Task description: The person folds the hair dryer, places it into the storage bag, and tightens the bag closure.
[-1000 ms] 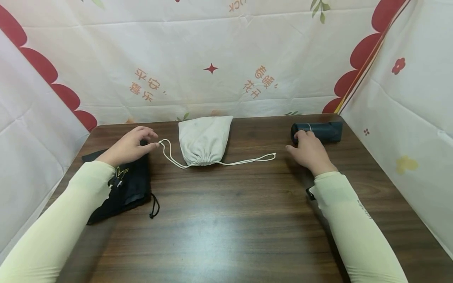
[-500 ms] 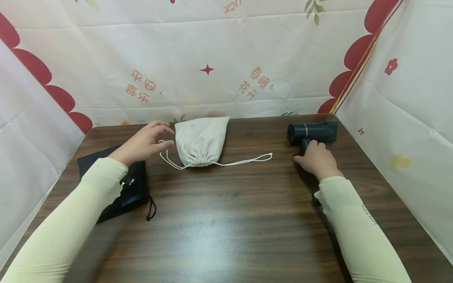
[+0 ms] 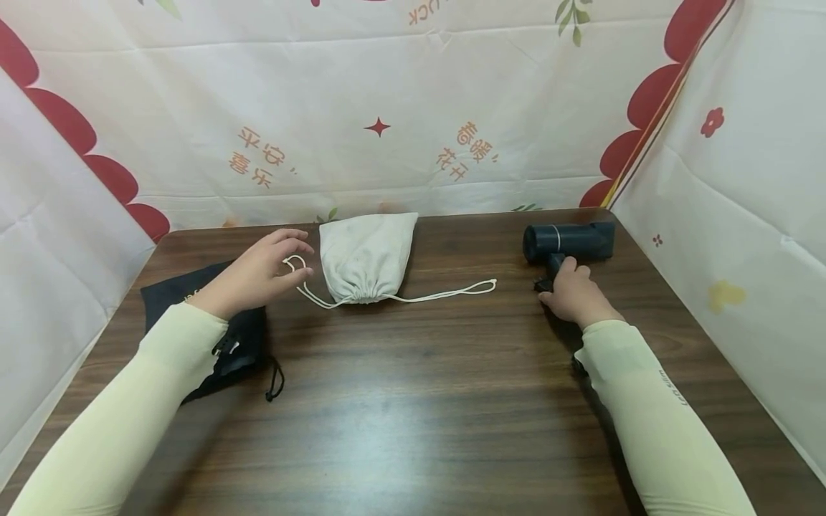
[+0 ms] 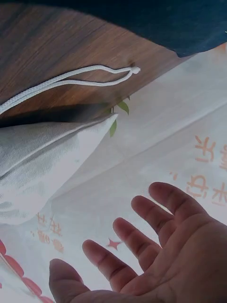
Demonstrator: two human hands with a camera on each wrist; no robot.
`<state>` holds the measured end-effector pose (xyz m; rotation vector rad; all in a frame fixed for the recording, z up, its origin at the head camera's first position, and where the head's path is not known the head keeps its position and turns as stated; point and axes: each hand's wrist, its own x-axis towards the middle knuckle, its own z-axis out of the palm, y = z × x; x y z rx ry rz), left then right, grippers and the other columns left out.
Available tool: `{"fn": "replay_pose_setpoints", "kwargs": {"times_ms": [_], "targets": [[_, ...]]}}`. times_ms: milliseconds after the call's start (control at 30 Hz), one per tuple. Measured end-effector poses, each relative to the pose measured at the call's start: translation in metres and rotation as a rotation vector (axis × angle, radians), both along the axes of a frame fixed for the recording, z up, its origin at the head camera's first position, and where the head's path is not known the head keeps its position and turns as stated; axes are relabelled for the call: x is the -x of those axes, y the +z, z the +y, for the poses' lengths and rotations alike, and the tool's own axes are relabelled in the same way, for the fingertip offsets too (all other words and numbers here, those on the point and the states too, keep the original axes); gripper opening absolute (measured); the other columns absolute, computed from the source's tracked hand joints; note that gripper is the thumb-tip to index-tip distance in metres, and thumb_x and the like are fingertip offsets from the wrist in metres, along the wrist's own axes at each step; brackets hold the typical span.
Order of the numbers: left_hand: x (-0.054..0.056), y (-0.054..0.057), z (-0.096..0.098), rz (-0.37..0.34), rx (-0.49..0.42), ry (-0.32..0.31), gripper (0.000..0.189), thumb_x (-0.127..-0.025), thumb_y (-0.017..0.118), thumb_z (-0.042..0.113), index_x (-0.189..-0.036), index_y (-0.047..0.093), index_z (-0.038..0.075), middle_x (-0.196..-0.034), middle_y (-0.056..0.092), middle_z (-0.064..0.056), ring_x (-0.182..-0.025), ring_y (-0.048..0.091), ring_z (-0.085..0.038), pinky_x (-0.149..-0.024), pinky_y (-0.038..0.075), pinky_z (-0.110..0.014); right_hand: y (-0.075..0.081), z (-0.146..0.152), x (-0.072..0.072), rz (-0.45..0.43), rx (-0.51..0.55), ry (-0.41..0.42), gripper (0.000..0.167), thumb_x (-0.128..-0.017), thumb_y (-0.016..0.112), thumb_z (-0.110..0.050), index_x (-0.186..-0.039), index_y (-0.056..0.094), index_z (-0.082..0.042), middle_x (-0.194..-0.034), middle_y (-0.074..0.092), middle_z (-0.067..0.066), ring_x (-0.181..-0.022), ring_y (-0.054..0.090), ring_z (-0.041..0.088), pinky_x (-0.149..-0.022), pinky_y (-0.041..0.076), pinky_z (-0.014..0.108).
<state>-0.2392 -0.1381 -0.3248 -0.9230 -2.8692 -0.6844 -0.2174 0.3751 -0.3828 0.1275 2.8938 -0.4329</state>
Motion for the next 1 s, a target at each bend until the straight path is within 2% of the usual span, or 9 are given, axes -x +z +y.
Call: {"fn": "replay_pose_setpoints", "kwargs": {"times_ms": [100, 267, 367, 533, 633, 767, 900, 1000], "targets": [[-0.008, 0.000, -0.004, 0.021, 0.009, -0.004, 0.039, -0.096, 0.066, 0.028, -0.127, 0.061, 0.006, -0.150, 0.042, -0.016, -0.142, 0.032, -0.036, -0.111, 0.030, -0.050, 0.002, 0.001, -0.001, 0.006, 0.005, -0.003, 0.083, -0.097, 0.059, -0.024, -0.134, 0.006, 0.027, -0.117, 0.027, 0.051, -0.102, 0.046, 0.060, -0.090, 0.040, 0.067], [-0.018, -0.002, -0.013, -0.002, 0.058, 0.008, 0.054, -0.097, 0.064, 0.032, -0.142, 0.052, 0.005, -0.157, 0.033, -0.016, -0.149, 0.014, -0.035, -0.114, 0.020, -0.060, 0.005, 0.003, 0.000, 0.029, 0.012, -0.005, 0.082, -0.095, 0.064, -0.027, -0.132, 0.015, 0.028, -0.119, 0.034, 0.050, -0.103, 0.046, 0.057, -0.091, 0.039, 0.068], [-0.022, -0.005, -0.018, -0.025, 0.100, 0.017, 0.060, -0.098, 0.063, 0.037, -0.148, 0.047, 0.006, -0.159, 0.029, -0.015, -0.150, 0.011, -0.035, -0.112, 0.017, -0.065, 0.007, 0.005, 0.000, 0.053, 0.014, -0.006, 0.080, -0.093, 0.067, -0.031, -0.128, 0.023, 0.027, -0.114, 0.041, 0.046, -0.098, 0.050, 0.054, -0.087, 0.042, 0.067], [-0.029, -0.011, -0.032, -0.040, 0.119, 0.040, 0.057, -0.097, 0.064, 0.037, -0.144, 0.051, 0.007, -0.157, 0.031, -0.020, -0.147, 0.015, -0.043, -0.112, 0.016, -0.065, 0.010, 0.008, -0.004, 0.113, 0.026, -0.005, 0.074, -0.090, 0.069, -0.033, -0.123, 0.032, 0.022, -0.110, 0.047, 0.041, -0.093, 0.052, 0.050, -0.079, 0.044, 0.064], [-0.033, -0.014, -0.047, -0.060, 0.131, 0.094, 0.056, -0.096, 0.065, 0.035, -0.142, 0.052, 0.006, -0.152, 0.036, -0.024, -0.143, 0.024, -0.046, -0.111, 0.022, -0.063, 0.014, 0.009, -0.006, 0.141, 0.041, -0.006, 0.076, -0.090, 0.071, -0.033, -0.126, 0.033, 0.021, -0.111, 0.047, 0.039, -0.093, 0.052, 0.049, -0.077, 0.045, 0.063], [-0.038, -0.018, -0.069, -0.107, 0.174, 0.218, 0.064, -0.094, 0.067, 0.038, -0.144, 0.048, 0.003, -0.142, 0.041, -0.026, -0.130, 0.033, -0.046, -0.104, 0.033, -0.063, 0.021, 0.008, -0.011, 0.168, 0.058, -0.009, 0.080, -0.089, 0.072, -0.034, -0.131, 0.032, 0.021, -0.114, 0.047, 0.040, -0.096, 0.051, 0.051, -0.078, 0.045, 0.066], [-0.043, -0.023, -0.090, -0.194, 0.226, 0.348, 0.078, -0.091, 0.067, 0.048, -0.145, 0.044, -0.002, -0.136, 0.039, -0.033, -0.120, 0.031, -0.050, -0.094, 0.038, -0.066, 0.023, 0.005, -0.015, 0.184, 0.072, 0.004, 0.081, -0.088, 0.074, -0.034, -0.134, 0.033, 0.018, -0.117, 0.046, 0.040, -0.100, 0.049, 0.052, -0.081, 0.043, 0.069], [-0.046, -0.028, -0.103, -0.285, 0.279, 0.403, 0.089, -0.089, 0.063, 0.059, -0.146, 0.040, -0.006, -0.138, 0.034, -0.039, -0.118, 0.031, -0.058, -0.090, 0.037, -0.071, 0.023, 0.001, -0.017, 0.189, 0.075, 0.024, 0.081, -0.088, 0.074, -0.034, -0.136, 0.033, 0.017, -0.118, 0.046, 0.039, -0.101, 0.048, 0.052, -0.081, 0.042, 0.068]]}}
